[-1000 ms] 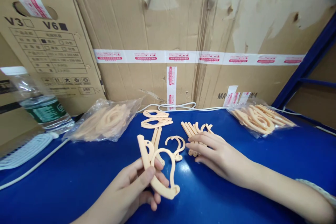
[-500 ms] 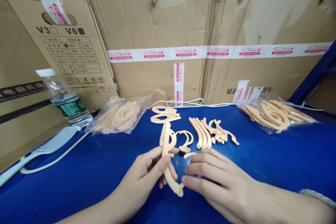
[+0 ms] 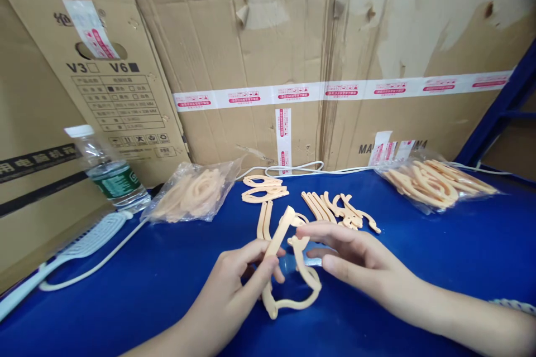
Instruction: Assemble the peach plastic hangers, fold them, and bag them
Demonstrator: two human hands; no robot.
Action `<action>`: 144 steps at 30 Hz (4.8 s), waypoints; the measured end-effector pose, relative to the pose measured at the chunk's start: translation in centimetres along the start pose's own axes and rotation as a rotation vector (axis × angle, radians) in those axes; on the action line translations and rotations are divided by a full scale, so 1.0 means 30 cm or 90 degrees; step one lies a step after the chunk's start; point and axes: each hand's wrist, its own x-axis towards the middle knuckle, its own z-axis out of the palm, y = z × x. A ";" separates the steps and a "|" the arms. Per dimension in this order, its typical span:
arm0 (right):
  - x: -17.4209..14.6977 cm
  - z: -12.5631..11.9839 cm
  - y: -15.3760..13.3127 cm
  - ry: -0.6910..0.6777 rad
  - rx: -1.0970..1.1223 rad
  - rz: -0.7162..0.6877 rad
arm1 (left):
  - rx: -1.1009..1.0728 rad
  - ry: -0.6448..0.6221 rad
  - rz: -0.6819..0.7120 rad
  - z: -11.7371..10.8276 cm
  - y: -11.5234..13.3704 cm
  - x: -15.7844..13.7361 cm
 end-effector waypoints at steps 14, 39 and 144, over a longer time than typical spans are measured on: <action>0.024 0.028 0.024 -0.048 0.101 0.184 | 0.530 0.100 0.295 0.001 -0.081 0.007; -0.047 0.074 -0.024 -0.078 -0.338 -0.043 | 0.419 -0.008 0.193 0.021 -0.040 -0.005; -0.019 0.015 0.005 0.069 -0.436 -0.199 | 0.465 0.056 0.419 -0.111 -0.124 0.040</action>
